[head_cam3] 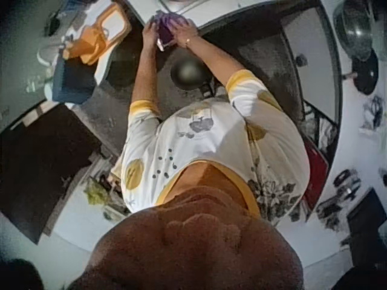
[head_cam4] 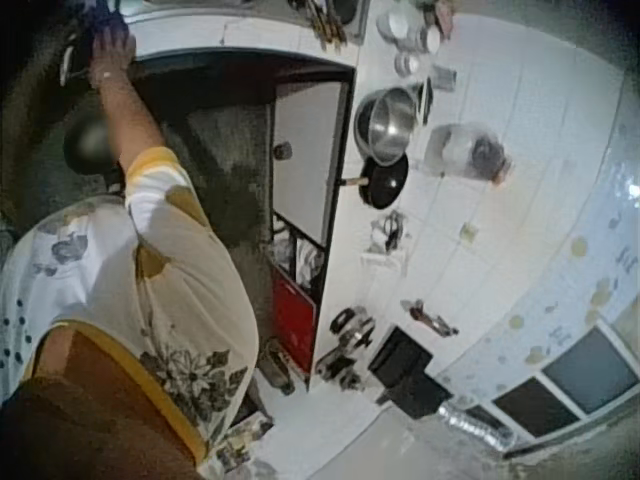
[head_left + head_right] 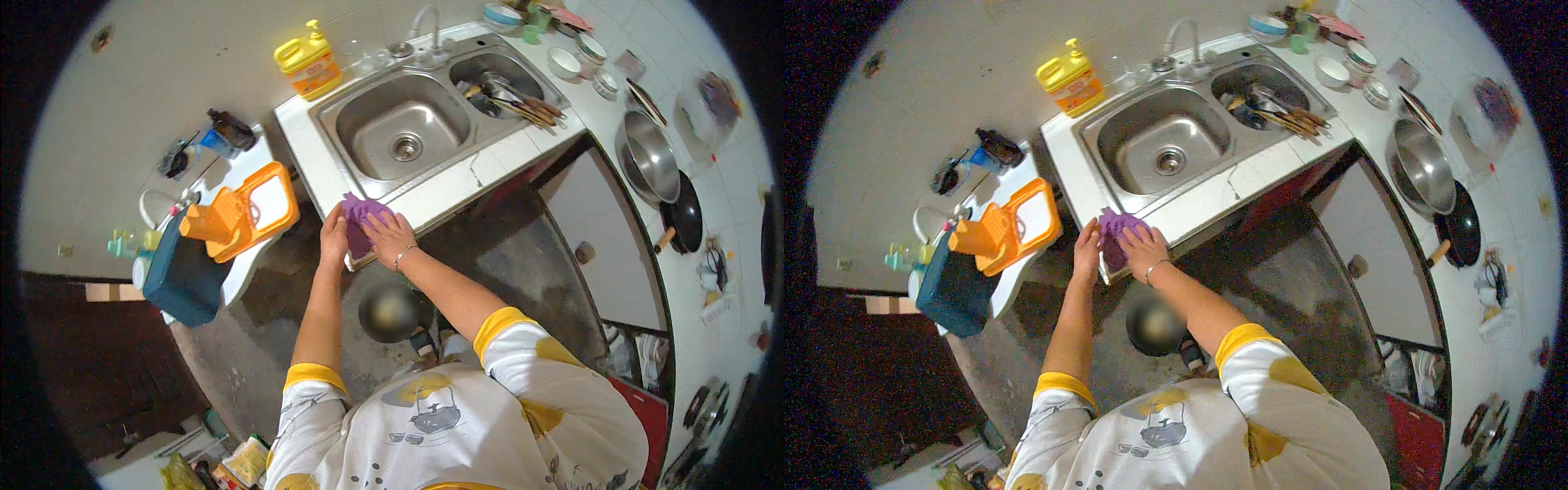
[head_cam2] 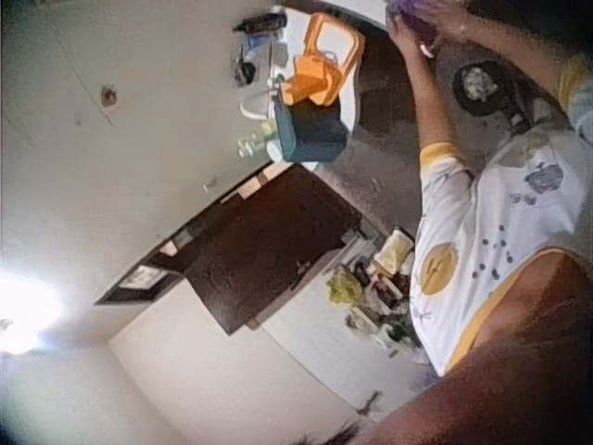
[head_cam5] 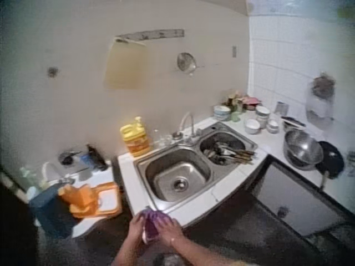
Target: The person washes a blue plastic container with an orange insert in a kitchen sink using a steel wool scrubber and running water. After rinsing, the person places the container on a drying rack and wipes the sink area with a purple cloth.
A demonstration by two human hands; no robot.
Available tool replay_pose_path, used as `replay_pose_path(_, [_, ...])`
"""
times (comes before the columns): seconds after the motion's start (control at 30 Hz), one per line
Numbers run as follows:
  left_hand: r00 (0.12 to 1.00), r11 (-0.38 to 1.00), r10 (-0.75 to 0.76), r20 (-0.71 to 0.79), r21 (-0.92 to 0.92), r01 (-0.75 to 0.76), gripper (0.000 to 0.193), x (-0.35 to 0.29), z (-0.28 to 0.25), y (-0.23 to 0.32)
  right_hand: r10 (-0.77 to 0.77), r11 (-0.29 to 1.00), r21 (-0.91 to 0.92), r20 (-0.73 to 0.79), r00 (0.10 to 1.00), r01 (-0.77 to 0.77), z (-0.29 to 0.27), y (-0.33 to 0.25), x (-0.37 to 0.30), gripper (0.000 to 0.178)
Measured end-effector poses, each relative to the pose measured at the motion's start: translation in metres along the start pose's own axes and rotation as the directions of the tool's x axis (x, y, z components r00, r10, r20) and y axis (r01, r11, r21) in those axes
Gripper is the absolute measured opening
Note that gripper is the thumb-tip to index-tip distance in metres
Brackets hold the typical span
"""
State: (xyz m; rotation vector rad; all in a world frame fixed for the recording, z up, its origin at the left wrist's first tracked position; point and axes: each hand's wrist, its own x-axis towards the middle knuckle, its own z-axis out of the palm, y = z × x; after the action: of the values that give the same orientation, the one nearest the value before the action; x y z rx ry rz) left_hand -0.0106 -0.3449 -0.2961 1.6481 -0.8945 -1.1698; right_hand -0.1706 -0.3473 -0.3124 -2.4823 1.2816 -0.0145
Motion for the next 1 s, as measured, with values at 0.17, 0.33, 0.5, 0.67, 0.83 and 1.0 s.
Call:
replay_pose_path(0.17, [0.961,0.971,0.197,0.192,0.097,-0.219,0.038,-0.012,0.048,-0.046,0.030,0.993,-0.111,-0.016,0.999,-0.032,-0.029,0.066,-0.030,0.053])
replay_pose_path(0.33, [0.845,0.489,0.331,0.420,0.689,-0.534,0.046,-0.044,0.116,-0.001,0.084,0.993,-0.079,-0.096,0.992,-0.092,-0.049,0.176,-0.046,0.052])
replay_pose_path(0.5, [0.763,0.437,0.487,0.425,0.638,-0.634,0.050,-0.024,0.187,0.025,0.098,0.995,0.035,-0.023,0.995,-0.097,-0.100,0.247,-0.055,0.060])
replay_pose_path(0.67, [0.741,0.512,0.474,0.475,0.537,-0.671,0.051,0.017,0.297,0.054,0.093,0.995,0.036,-0.093,0.991,-0.090,-0.130,0.333,-0.063,0.065])
replay_pose_path(0.83, [0.802,0.288,0.412,0.433,0.773,-0.565,0.052,0.044,0.391,0.048,0.151,0.987,-0.050,-0.064,0.986,-0.154,-0.134,0.408,-0.055,0.058])
replay_pose_path(1.0, [0.827,0.333,0.434,0.357,0.790,-0.515,0.038,0.065,0.425,0.064,0.100,0.995,0.035,-0.116,0.988,-0.097,-0.124,0.425,-0.052,0.061])
